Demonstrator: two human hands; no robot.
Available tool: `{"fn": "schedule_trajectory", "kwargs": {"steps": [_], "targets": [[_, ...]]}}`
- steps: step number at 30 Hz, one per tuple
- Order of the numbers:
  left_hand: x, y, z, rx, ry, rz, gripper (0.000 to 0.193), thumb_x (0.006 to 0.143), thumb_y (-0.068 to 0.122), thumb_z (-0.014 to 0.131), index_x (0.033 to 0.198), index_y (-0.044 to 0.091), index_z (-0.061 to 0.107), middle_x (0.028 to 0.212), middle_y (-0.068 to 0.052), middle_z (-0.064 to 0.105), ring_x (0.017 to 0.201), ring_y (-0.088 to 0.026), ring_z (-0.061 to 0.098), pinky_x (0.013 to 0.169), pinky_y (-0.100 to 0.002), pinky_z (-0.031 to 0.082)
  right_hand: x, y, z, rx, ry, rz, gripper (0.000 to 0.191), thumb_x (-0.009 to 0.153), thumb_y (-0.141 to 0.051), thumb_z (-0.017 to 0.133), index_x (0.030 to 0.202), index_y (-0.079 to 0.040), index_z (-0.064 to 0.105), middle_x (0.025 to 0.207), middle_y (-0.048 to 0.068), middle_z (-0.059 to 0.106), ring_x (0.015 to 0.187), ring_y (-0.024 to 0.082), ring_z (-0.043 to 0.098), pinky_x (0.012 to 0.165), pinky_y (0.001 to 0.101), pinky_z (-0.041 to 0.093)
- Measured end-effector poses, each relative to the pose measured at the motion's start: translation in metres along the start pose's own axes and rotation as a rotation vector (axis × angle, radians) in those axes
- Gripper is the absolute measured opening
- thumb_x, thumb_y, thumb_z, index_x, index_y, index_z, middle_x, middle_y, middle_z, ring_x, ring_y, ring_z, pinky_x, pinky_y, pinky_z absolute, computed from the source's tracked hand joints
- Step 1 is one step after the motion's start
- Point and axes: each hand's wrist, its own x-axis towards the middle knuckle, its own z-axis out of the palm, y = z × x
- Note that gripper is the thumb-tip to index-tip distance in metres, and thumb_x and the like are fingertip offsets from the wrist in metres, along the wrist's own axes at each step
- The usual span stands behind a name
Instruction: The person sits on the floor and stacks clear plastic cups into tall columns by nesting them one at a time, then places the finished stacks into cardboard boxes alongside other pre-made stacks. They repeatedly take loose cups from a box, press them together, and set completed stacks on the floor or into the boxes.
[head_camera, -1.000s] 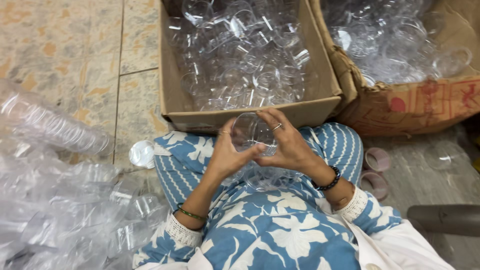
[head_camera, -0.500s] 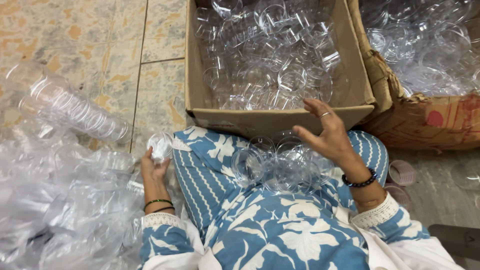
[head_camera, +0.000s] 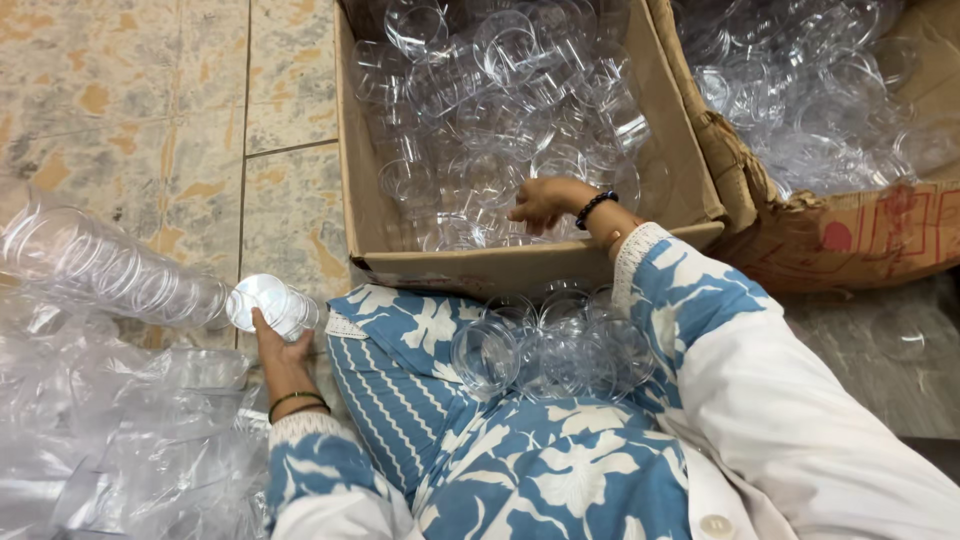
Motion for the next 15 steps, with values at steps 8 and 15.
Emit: {"fn": "schedule_trajectory", "kwargs": {"steps": [8,15], "targets": [[-0.134,-0.093,0.0,0.555,-0.497,1.183,0.095,0.092,0.011,0.084,0.163,0.003,0.021,0.166,-0.016,0.032,0.157,-0.03,0.034,0.134,-0.04,0.027,-0.097,0.013,0.045,0.857,0.64,-0.807,0.034,0.116,-0.031,0.052,0.102,-0.001,0.061,0.082,0.002,0.067,0.075,0.012,0.066,0.071,0.0289,0.056],[-0.234,-0.127,0.057,0.337,-1.009,0.871,0.115,0.076,0.02,0.092,0.16,0.017,0.015,0.157,-0.013,0.034,0.142,-0.033,0.044,0.117,-0.052,0.046,-0.176,-0.029,0.146,1.046,0.35,-0.986,0.034,0.115,-0.031,0.051,0.121,0.001,0.062,0.11,0.008,0.066,0.11,0.014,0.063,0.103,0.0313,0.052]]}}
